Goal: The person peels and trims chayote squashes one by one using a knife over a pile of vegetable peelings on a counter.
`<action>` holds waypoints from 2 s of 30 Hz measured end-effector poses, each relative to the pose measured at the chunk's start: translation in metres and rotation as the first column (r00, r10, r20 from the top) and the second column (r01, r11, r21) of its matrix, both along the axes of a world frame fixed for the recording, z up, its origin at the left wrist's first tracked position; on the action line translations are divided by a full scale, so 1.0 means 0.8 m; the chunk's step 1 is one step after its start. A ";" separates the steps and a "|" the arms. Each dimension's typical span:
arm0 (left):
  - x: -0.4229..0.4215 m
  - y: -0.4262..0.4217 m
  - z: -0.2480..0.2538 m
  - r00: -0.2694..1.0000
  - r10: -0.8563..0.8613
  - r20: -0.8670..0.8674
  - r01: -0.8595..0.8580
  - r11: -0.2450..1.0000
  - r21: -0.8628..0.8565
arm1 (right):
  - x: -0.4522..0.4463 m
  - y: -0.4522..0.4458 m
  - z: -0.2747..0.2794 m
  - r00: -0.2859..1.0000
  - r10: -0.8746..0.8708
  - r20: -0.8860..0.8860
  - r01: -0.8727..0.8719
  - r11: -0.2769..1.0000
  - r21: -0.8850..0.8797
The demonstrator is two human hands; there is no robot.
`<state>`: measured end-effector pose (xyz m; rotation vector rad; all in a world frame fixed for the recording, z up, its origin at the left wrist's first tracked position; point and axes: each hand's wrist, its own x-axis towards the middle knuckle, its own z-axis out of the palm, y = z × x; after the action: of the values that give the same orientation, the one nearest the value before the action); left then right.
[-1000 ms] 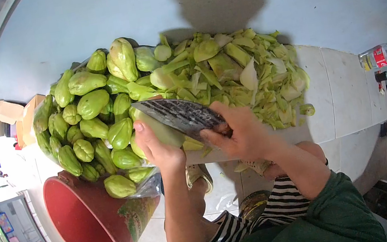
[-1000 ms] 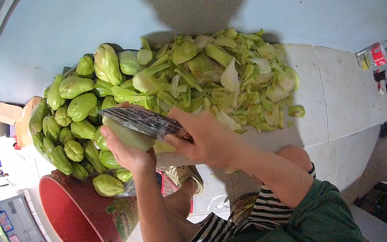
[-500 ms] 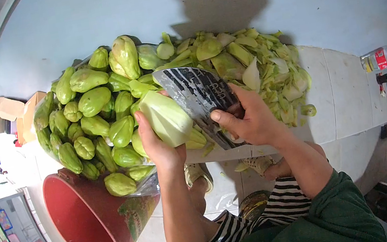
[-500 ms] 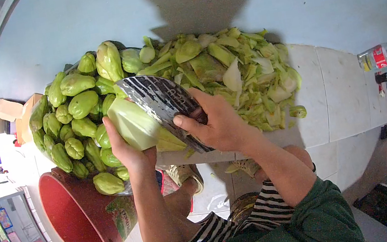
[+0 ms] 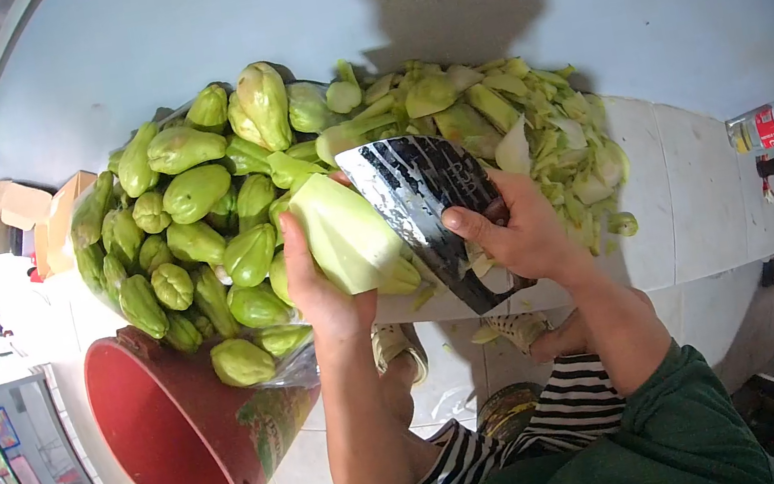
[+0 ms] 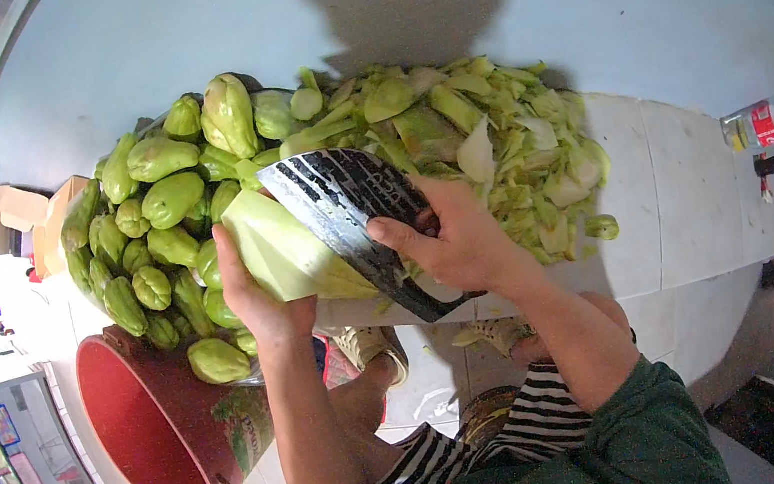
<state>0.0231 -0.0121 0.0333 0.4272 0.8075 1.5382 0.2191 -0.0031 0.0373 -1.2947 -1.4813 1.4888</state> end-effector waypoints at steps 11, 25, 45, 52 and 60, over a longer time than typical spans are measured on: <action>-0.003 0.002 0.002 0.999 0.048 0.008 -0.048 0.998 0.029 | 0.002 0.002 0.003 0.999 0.023 0.025 -0.023 1.000 -0.010; 0.000 -0.002 -0.003 0.997 0.065 0.051 -0.064 0.998 -0.017 | -0.001 0.001 0.004 0.996 0.043 0.073 -0.043 0.999 -0.003; -0.001 0.000 0.005 0.998 0.054 -0.009 -0.054 0.999 0.008 | 0.005 0.003 0.000 0.999 0.046 0.028 -0.045 0.999 -0.027; -0.004 -0.004 -0.005 0.999 0.002 0.032 -0.004 0.998 0.069 | 0.001 0.003 0.002 0.999 0.031 0.013 -0.031 0.999 -0.006; 0.000 -0.008 -0.018 1.000 0.002 -0.009 -0.003 0.997 -0.071 | -0.004 0.002 0.009 0.999 -0.009 -0.041 0.006 0.998 -0.056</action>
<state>0.0234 -0.0185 0.0186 0.3809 0.8677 1.5061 0.2162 -0.0016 0.0445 -1.2930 -1.4162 1.5532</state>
